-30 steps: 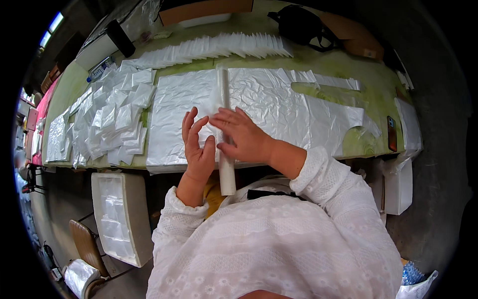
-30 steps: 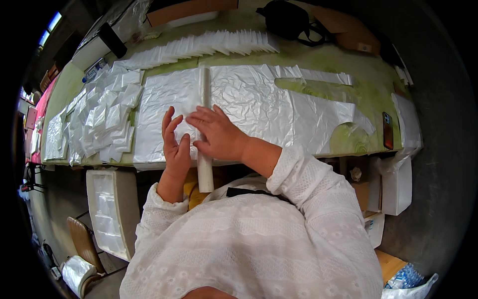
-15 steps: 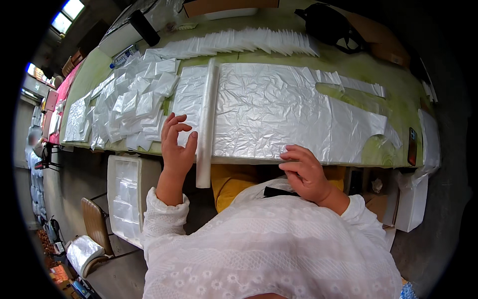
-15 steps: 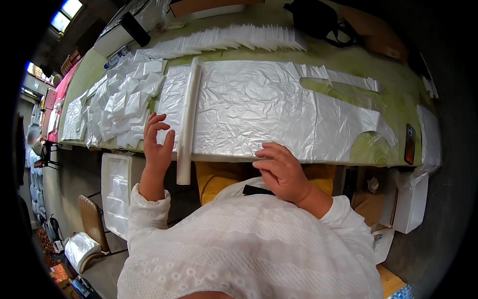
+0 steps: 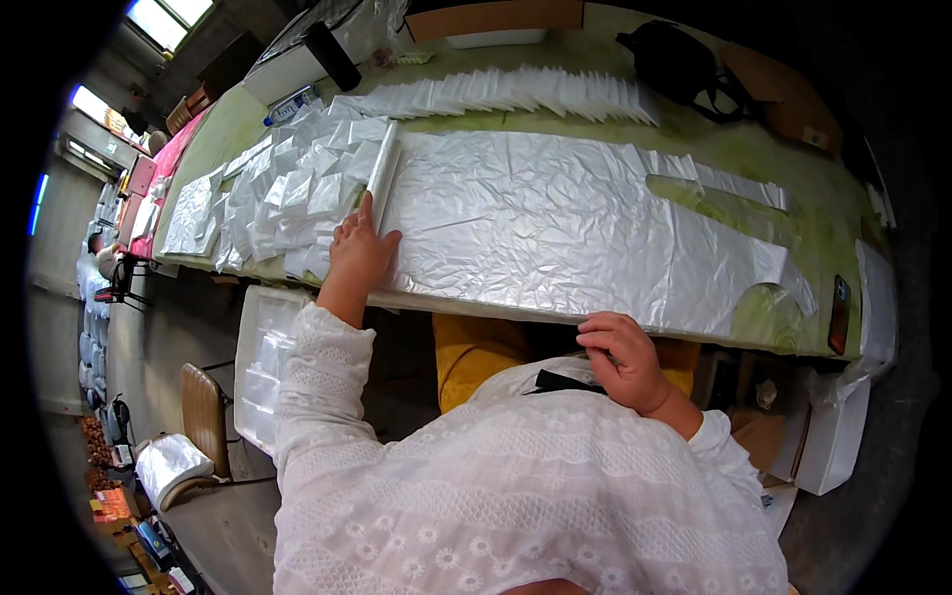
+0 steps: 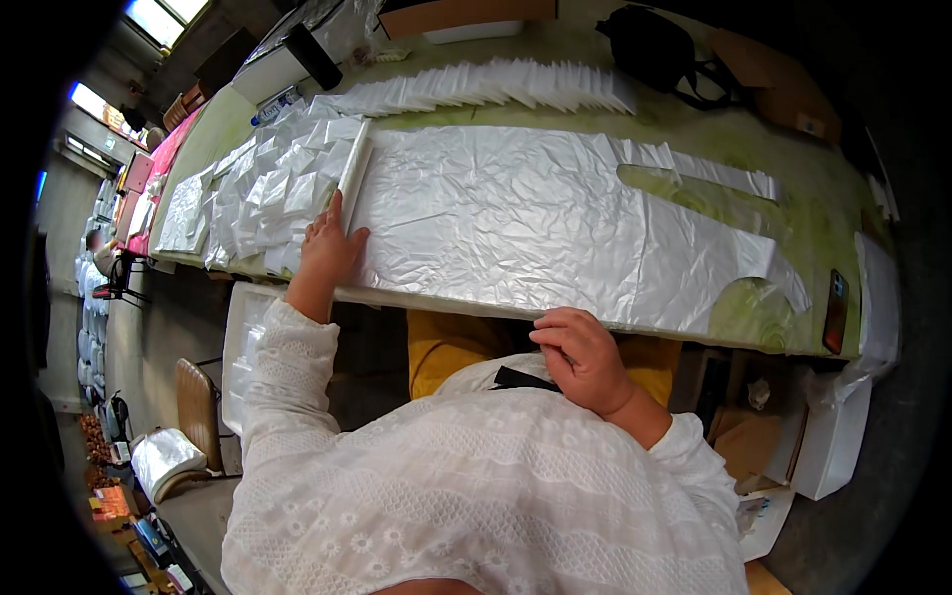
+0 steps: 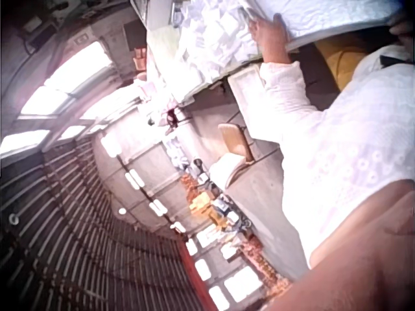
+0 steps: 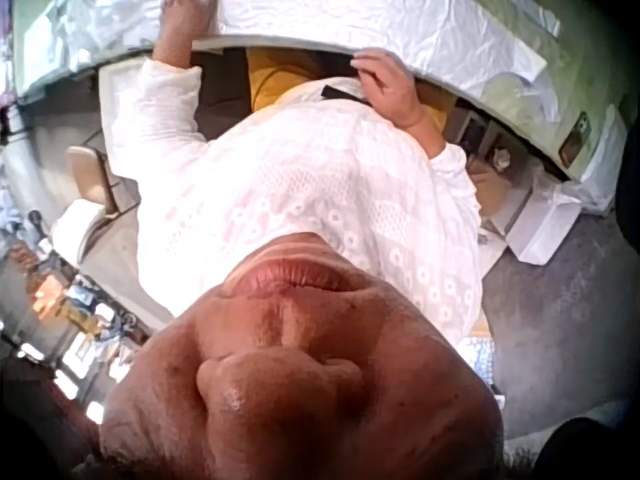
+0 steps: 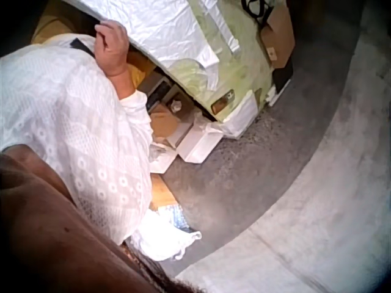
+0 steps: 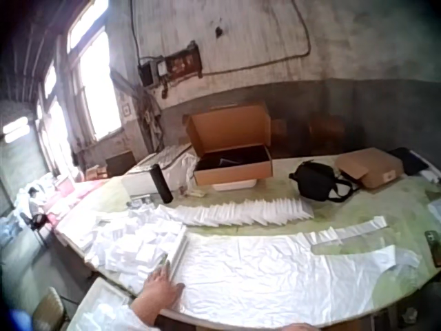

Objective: The person repeatedly wraps small white rectangular items in clear plastic bags. They place each item into a bag, fold the top, and set it aside on a table covered with similar wrapped items.

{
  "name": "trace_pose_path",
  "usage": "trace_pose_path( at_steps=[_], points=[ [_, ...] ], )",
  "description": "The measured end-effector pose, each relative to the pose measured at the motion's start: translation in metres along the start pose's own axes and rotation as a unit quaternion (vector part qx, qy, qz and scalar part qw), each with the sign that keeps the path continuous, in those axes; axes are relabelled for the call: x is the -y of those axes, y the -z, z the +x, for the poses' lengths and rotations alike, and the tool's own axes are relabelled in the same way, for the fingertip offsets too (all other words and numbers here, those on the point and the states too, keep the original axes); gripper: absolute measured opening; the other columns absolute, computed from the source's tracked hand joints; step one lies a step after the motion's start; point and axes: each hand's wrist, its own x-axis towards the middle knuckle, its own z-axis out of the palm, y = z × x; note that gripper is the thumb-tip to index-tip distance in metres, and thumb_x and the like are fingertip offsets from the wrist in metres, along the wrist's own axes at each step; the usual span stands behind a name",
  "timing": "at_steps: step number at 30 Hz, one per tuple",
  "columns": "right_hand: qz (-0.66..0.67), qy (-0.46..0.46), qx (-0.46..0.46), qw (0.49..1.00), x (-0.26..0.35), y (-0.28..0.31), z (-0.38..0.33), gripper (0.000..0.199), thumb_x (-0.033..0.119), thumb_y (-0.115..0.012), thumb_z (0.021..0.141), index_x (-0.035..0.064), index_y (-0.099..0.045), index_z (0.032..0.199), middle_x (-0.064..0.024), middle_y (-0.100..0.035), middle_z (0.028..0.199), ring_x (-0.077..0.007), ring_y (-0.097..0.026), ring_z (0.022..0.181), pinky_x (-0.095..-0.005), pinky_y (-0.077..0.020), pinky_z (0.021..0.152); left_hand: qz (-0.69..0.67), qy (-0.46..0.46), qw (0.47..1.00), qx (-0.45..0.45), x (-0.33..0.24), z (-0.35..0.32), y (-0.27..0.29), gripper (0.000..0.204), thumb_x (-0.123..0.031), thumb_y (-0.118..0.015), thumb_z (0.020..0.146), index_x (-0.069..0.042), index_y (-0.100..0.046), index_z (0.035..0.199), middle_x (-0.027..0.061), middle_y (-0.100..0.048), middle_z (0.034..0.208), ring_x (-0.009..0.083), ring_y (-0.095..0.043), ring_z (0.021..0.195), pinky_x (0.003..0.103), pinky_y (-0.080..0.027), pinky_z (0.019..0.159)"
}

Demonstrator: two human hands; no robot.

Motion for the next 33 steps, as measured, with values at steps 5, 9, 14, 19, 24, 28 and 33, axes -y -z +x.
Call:
trace_pose_path(
  at_steps=[5, 9, 14, 19, 24, 28, 33],
  points=[
    [0.010, -0.016, -0.023, 1.000, 0.009, 0.007, -0.004, 0.020, -0.005, -0.067, 0.083, 0.0041, -0.070, 0.101, -0.0122, -0.070, 0.104, -0.0313, -0.066, 0.101, -0.0389, -0.0537, 0.090, -0.219, -0.037, 0.975, 0.029, -0.005, 0.004, 0.005, 0.082, -0.028, -0.065, 0.094, -0.016, -0.022, 0.162, 0.0248, -0.058, 0.136, 0.0367, -0.060, 0.121, 0.042, -0.046, 0.104],
    [0.162, -0.186, 0.011, 0.969, 0.019, 0.005, 0.000, 0.023, -0.001, -0.066, 0.091, 0.0030, -0.068, 0.113, -0.0096, -0.068, 0.113, -0.0224, -0.066, 0.103, -0.0349, -0.0537, 0.091, -0.571, -0.062, 0.817, 0.054, -0.077, -0.015, -0.011, 0.077, -0.013, -0.061, 0.099, -0.016, -0.019, 0.163, 0.0127, -0.060, 0.123, 0.0195, -0.063, 0.098, 0.034, -0.052, 0.090],
    [0.422, -0.397, 0.078, 0.811, 0.021, -0.020, 0.029, 0.057, 0.006, -0.058, 0.100, 0.0020, -0.034, 0.151, -0.0142, -0.060, 0.125, -0.0208, -0.065, 0.109, -0.0352, -0.0537, 0.097, -0.784, -0.026, 0.596, 0.169, -0.178, -0.055, -0.014, 0.088, -0.011, -0.064, 0.100, -0.028, -0.005, 0.164, 0.0095, -0.055, 0.125, 0.0186, -0.062, 0.092, 0.041, -0.060, 0.074],
    [0.463, -0.502, 0.085, 0.725, 0.015, -0.003, 0.030, 0.056, 0.010, -0.055, 0.102, 0.0010, -0.032, 0.152, -0.0176, -0.061, 0.122, -0.0252, -0.069, 0.096, -0.0386, -0.0591, 0.087, -0.785, -0.009, 0.590, 0.186, -0.225, -0.044, -0.021, 0.082, -0.006, -0.058, 0.099, -0.030, -0.013, 0.163, 0.0090, -0.053, 0.126, 0.0197, -0.062, 0.093, 0.040, -0.060, 0.075],
    [0.381, -0.529, 0.144, 0.744, 0.023, 0.065, -0.017, 0.063, 0.009, -0.061, 0.092, -0.0022, -0.037, 0.149, -0.0151, -0.065, 0.114, -0.0222, -0.068, 0.091, -0.0376, -0.0574, 0.085, -0.821, 0.013, 0.563, 0.094, -0.218, 0.031, -0.024, 0.075, -0.007, -0.056, 0.099, -0.028, -0.022, 0.162, 0.0107, -0.054, 0.124, 0.0216, -0.061, 0.094, 0.042, -0.057, 0.080],
    [0.281, -0.549, 0.138, 0.775, 0.033, 0.133, -0.077, 0.063, 0.012, -0.069, 0.081, -0.0011, -0.047, 0.139, -0.0105, -0.065, 0.111, -0.0179, -0.067, 0.089, -0.0336, -0.0559, 0.082, -0.814, 0.033, 0.569, 0.111, -0.198, 0.064, -0.028, 0.060, -0.008, -0.058, 0.099, -0.006, -0.038, 0.155, 0.0108, -0.064, 0.111, 0.0193, -0.063, 0.092, 0.037, -0.056, 0.074],
    [0.228, -0.520, 0.050, 0.822, 0.038, 0.149, -0.103, 0.064, 0.009, -0.070, 0.077, 0.0008, -0.049, 0.138, -0.0063, -0.064, 0.110, -0.0156, -0.064, 0.092, -0.0315, -0.0534, 0.082, -0.713, 0.009, 0.650, 0.261, -0.186, 0.013, -0.029, 0.050, -0.015, -0.063, 0.099, -0.002, -0.051, 0.145, 0.0067, -0.066, 0.103, 0.0170, -0.063, 0.087, 0.037, -0.057, 0.072]
  ],
)
